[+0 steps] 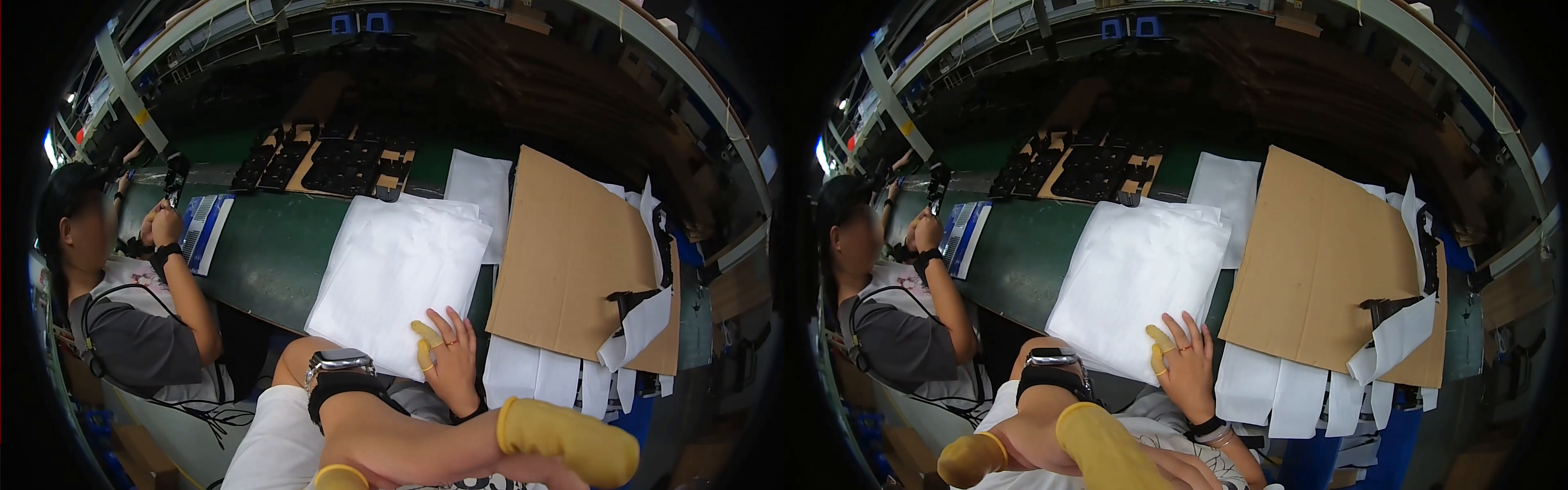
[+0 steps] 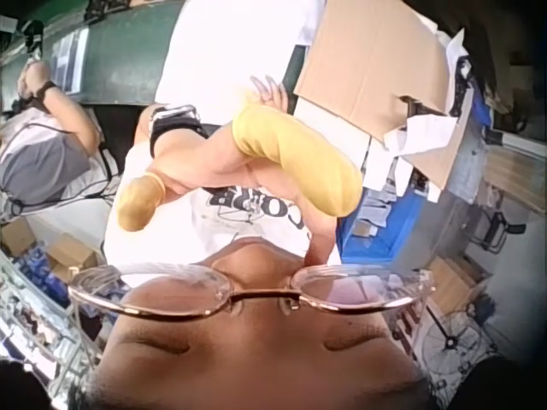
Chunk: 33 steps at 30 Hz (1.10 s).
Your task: Unpack black plastic electronic housings from white foam protective sleeves and arrange them on a workbench.
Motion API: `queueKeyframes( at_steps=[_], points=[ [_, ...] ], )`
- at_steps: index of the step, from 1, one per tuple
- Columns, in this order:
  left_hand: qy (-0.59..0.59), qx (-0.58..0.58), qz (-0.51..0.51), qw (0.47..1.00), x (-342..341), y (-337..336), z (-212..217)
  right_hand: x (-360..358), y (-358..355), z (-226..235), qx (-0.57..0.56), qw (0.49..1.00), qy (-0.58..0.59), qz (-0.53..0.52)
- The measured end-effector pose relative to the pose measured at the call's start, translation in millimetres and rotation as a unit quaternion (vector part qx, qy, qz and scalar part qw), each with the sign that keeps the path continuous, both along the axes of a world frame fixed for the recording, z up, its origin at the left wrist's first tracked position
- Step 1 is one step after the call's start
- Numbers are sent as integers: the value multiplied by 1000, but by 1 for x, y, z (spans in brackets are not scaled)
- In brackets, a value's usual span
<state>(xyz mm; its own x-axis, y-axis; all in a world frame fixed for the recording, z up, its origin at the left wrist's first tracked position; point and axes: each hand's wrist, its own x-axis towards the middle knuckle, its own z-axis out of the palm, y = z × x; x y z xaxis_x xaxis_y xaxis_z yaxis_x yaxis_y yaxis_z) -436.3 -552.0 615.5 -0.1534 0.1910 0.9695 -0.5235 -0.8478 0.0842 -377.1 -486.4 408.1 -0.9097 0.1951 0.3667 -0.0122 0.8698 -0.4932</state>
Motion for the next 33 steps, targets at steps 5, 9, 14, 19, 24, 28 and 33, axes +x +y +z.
queueKeyframes(
  at_steps=[5,9,14,19,24,28,33],
  points=[
    [-5,-33,29,999,19,6,-4,0,0,0,5,1000,1,-1],
    [-16,-65,55,996,7,-7,0,2,2,1,14,1000,-10,8],
    [-24,-100,79,991,24,-4,-5,2,2,4,11,1000,-15,4],
    [-27,-132,108,985,17,-14,-1,1,1,4,14,1000,-9,5],
    [-32,-160,143,976,4,-21,3,0,2,3,11,1000,-10,5],
    [-40,-180,165,969,0,-18,5,0,2,2,9,1000,-10,4],
    [-44,-206,202,956,4,-31,5,0,-2,4,11,1000,-5,15]
  ],
)
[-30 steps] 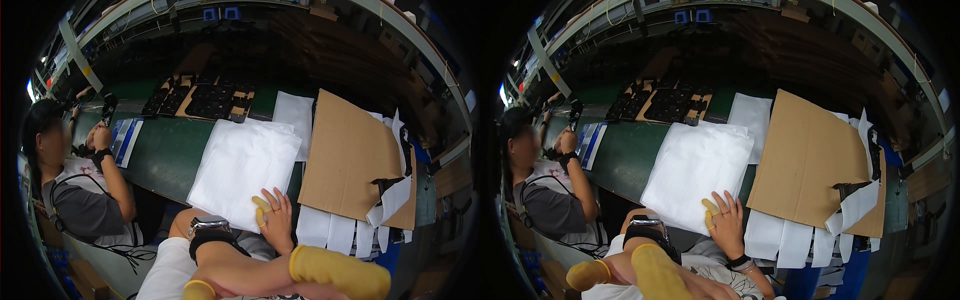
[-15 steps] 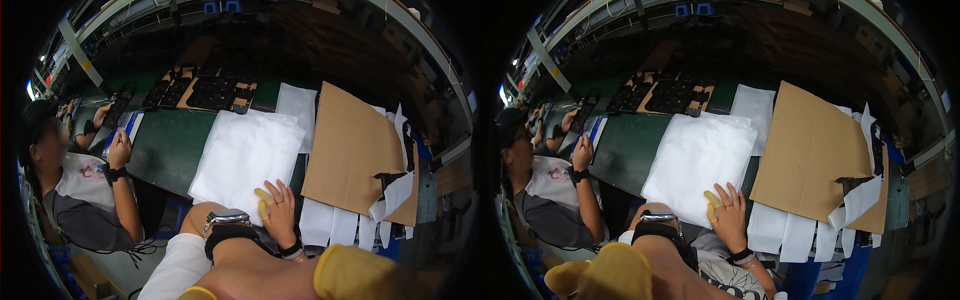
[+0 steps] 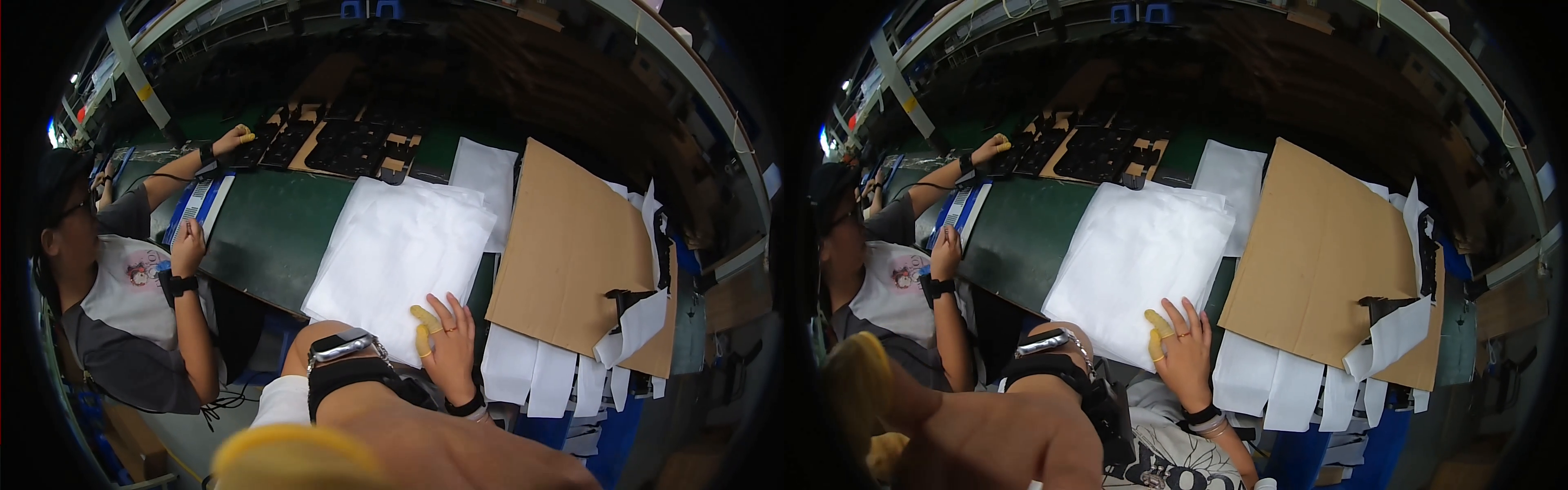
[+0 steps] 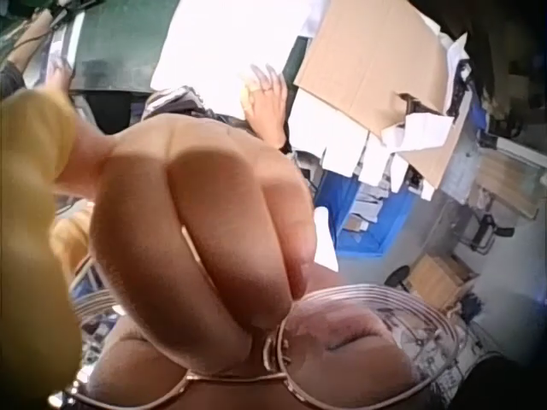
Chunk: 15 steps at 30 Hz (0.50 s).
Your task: Unpack black plastic electronic housings from white foam protective sleeves and arrange them on a workbench.
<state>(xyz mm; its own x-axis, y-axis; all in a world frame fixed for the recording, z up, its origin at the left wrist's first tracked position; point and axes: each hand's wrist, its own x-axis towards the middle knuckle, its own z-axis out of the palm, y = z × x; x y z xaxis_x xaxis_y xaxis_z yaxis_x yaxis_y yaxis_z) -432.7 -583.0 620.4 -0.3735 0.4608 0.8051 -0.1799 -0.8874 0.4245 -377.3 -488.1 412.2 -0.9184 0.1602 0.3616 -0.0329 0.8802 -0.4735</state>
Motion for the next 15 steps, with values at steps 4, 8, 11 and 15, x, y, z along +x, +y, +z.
queueKeyframes(
  at_steps=[4,8,11,15],
  points=[
    [5,-24,0,1000,10,-4,-6,2,3,-5,2,1000,-9,-16],
    [16,-40,-7,999,0,-1,1,2,-2,2,-22,1000,-12,-3],
    [26,-59,-65,996,-6,21,4,6,7,3,-24,1000,10,11],
    [83,-309,-16,947,-17,44,-15,8,6,-9,-39,997,58,-18]
  ],
)
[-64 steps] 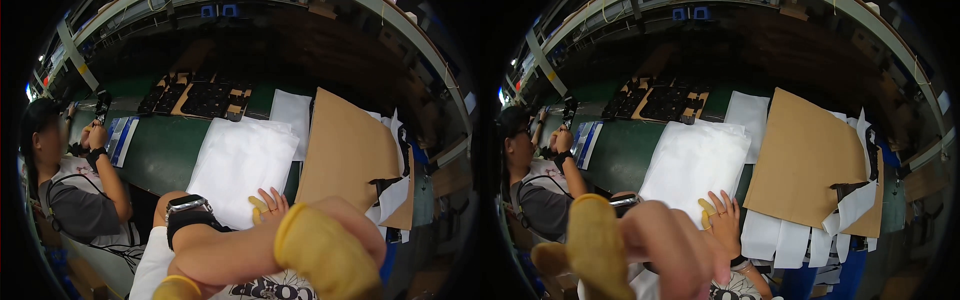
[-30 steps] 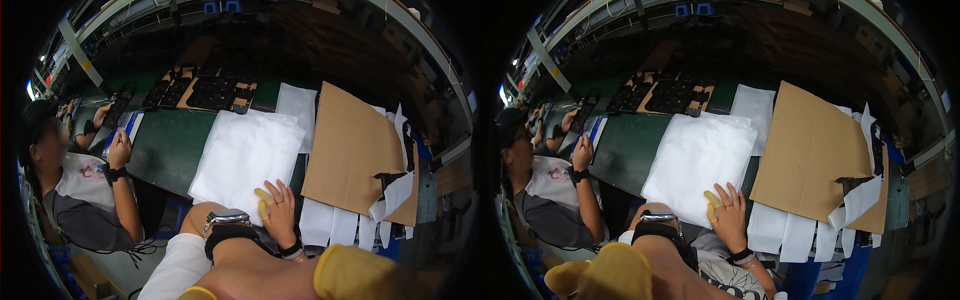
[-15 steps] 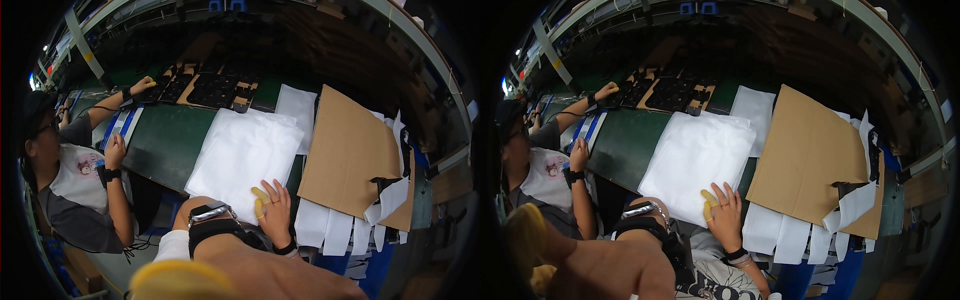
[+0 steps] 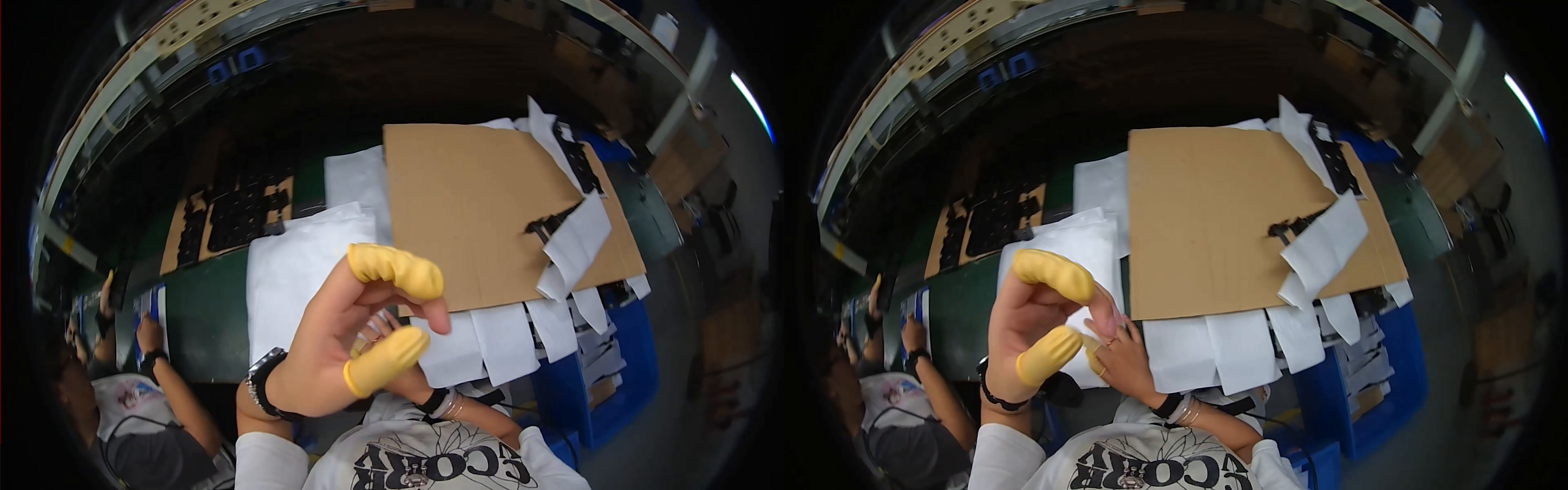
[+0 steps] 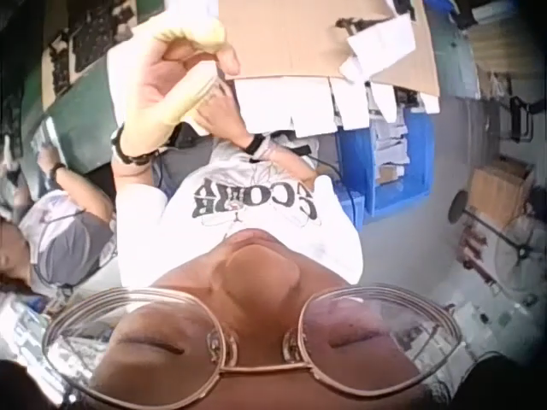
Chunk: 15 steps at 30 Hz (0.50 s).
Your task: Unpack black plastic electronic housings from white foam protective sleeves and arrange them on a workbench.
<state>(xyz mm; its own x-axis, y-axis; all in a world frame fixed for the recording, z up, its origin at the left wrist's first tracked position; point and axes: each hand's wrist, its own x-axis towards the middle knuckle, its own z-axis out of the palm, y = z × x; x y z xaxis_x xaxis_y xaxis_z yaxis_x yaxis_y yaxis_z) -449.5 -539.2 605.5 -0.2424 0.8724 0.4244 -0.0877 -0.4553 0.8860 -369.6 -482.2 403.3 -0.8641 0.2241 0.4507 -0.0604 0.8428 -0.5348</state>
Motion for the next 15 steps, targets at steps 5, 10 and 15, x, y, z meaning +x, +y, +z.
queueKeyframes(
  at_steps=[5,10,15],
  points=[
    [392,-206,-97,891,-9,87,-14,-3,-10,-3,-29,999,-15,-22],
    [543,-166,54,821,38,200,-69,-8,-10,-9,-48,995,77,-41],
    [638,-75,174,747,74,258,-107,-6,-2,-16,-42,999,19,-27]
  ],
)
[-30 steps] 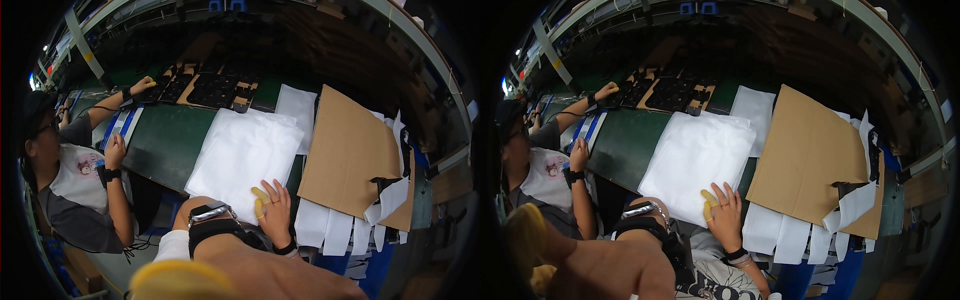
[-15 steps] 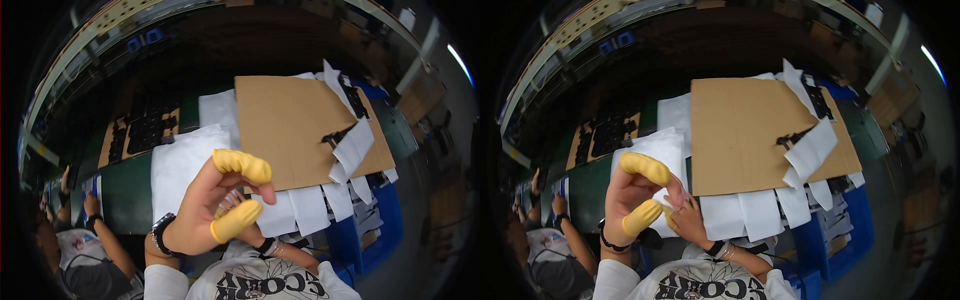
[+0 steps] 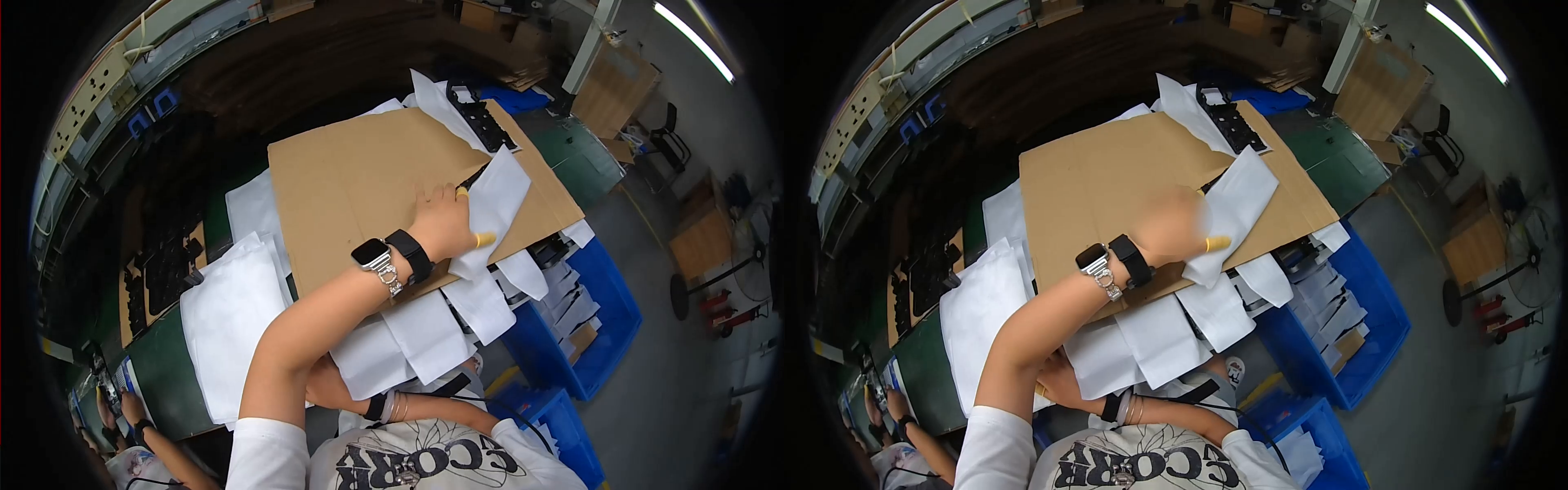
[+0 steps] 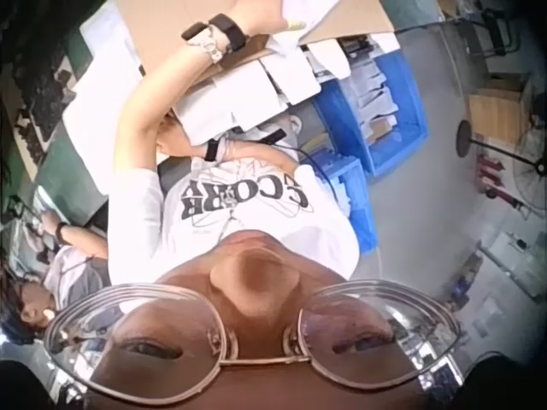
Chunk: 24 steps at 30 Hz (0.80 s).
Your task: Unpack black plastic electronic housings from white foam protective sleeves and arrange them on a workbench.
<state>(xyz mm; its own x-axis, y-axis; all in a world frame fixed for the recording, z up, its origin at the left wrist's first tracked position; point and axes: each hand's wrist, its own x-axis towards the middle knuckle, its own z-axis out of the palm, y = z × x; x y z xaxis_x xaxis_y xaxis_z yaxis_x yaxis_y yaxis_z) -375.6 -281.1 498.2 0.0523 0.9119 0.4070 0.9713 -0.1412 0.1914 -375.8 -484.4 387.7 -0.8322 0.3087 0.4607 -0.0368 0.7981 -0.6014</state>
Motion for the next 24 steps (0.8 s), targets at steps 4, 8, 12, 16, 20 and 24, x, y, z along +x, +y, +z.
queueKeyframes(
  at_steps=[4,8,12,16,20,24],
  points=[
    [-13,-200,6,980,-5,-5,9,3,4,-2,23,999,-25,-11],
    [-48,-173,32,983,-41,-34,15,-3,-11,-3,46,998,-45,14],
    [-157,-106,-18,982,-95,-100,41,-3,-6,-9,40,999,-12,13],
    [-118,-70,-24,990,-144,-213,70,-2,-3,-2,60,997,-49,16],
    [-110,-141,12,984,-189,-296,67,-1,-1,13,60,996,-57,32],
    [19,-217,58,974,-224,-322,47,1,0,27,22,995,-81,47]
  ],
)
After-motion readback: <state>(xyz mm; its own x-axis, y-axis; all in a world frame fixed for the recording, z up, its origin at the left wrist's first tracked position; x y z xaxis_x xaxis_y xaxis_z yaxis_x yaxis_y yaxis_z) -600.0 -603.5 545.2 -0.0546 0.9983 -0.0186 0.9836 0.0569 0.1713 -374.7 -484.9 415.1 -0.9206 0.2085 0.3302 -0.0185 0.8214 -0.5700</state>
